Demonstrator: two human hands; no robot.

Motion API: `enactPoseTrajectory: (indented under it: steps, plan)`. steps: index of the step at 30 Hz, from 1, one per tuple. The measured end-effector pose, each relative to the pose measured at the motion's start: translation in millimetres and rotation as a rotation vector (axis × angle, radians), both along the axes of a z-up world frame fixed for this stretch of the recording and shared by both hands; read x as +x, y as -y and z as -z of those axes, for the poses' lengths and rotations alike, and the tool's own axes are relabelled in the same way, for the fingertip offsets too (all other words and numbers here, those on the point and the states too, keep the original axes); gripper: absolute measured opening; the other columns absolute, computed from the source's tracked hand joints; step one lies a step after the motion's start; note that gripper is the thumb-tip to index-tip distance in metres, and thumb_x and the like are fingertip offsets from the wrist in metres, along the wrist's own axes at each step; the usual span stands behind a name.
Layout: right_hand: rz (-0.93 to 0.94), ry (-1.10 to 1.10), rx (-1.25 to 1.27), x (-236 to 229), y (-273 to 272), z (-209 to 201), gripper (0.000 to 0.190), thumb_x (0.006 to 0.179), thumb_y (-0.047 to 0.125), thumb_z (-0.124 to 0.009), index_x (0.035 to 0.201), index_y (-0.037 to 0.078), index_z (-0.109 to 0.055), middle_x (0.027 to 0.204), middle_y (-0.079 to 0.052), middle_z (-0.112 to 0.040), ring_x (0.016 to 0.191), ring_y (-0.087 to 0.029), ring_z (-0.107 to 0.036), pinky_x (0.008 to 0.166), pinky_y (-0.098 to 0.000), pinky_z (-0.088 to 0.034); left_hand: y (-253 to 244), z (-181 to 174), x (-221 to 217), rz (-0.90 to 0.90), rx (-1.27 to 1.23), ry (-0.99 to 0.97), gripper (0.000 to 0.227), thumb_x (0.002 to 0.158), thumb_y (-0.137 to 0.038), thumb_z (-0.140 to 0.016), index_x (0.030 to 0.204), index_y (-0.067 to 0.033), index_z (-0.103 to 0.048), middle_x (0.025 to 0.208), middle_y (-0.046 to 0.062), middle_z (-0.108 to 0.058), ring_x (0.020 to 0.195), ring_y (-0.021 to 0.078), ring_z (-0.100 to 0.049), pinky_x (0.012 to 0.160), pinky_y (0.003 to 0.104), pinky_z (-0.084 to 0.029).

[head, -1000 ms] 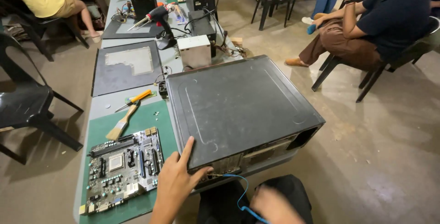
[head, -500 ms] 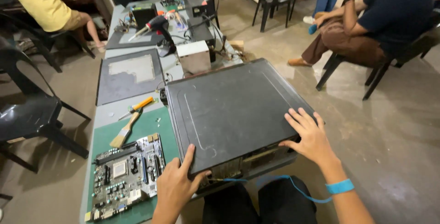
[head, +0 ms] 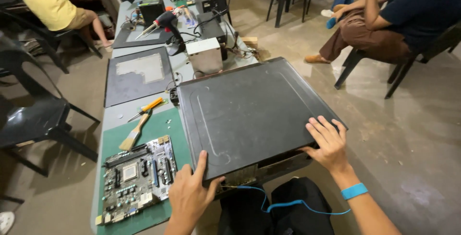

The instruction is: The person uses a screwdriver to tighten screws on the back of a laptop case. They then lift the case, rotate it, and place it back down on the table.

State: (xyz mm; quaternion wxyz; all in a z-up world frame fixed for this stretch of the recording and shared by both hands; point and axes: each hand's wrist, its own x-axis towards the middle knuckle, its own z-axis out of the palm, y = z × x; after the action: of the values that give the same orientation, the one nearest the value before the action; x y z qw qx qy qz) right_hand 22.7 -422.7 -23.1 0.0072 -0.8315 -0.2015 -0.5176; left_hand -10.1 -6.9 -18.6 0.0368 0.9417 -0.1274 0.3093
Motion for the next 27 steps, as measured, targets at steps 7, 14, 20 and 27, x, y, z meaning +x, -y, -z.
enactPoseTrajectory:
  steps: [7, 14, 20, 27]
  plan:
    - [-0.012, -0.055, -0.011, -4, 4, -1, 0.072, 0.083, 0.064, -0.07, 0.122, 0.004, -0.073, 0.131, -0.013, -0.072, 0.127, -0.036, -0.066, 0.113, -0.0522, -0.042, 0, -8, -3, 0.024, 0.03, 0.024, 0.083, 0.083, -0.08, -0.062, 0.144, -0.023, -0.058, 0.075, 0.004, -0.047, 0.051, 0.0145, -0.037, 0.038, 0.03, -0.024]
    - [0.017, -0.107, -0.02, -7, 6, 0, 0.072, 0.085, 0.063, -0.07, 0.127, 0.004, -0.071, 0.137, -0.012, -0.069, 0.131, -0.036, -0.063, 0.115, -0.0528, -0.041, -1, -5, -2, 0.031, 0.011, 0.034, 0.084, 0.08, -0.081, -0.064, 0.143, -0.0246, -0.06, 0.074, 0.003, -0.044, 0.051, 0.0159, -0.036, 0.038, 0.03, -0.023]
    - [-0.021, -0.19, -0.016, -1, 34, 9, 0.073, 0.084, 0.056, -0.077, 0.139, 0.01, -0.064, 0.147, -0.01, -0.062, 0.139, -0.034, -0.057, 0.114, -0.0513, -0.043, -4, -24, -1, -0.012, 0.023, -0.232, 0.1, 0.078, -0.088, -0.058, 0.153, -0.0234, -0.046, 0.081, 0.004, -0.046, 0.057, 0.0165, -0.043, 0.039, 0.031, -0.034]
    - [-0.043, -0.986, 0.411, -6, 63, -42, 0.103, 0.067, 0.028, -0.09, 0.157, 0.022, -0.039, 0.173, -0.007, -0.02, 0.16, -0.03, -0.011, 0.127, -0.0488, -0.012, -15, -25, 14, 0.108, 0.037, -0.375, 0.119, 0.078, -0.08, -0.074, 0.156, -0.0012, -0.032, 0.093, 0.008, -0.049, 0.069, 0.019, -0.048, 0.046, 0.032, -0.046]
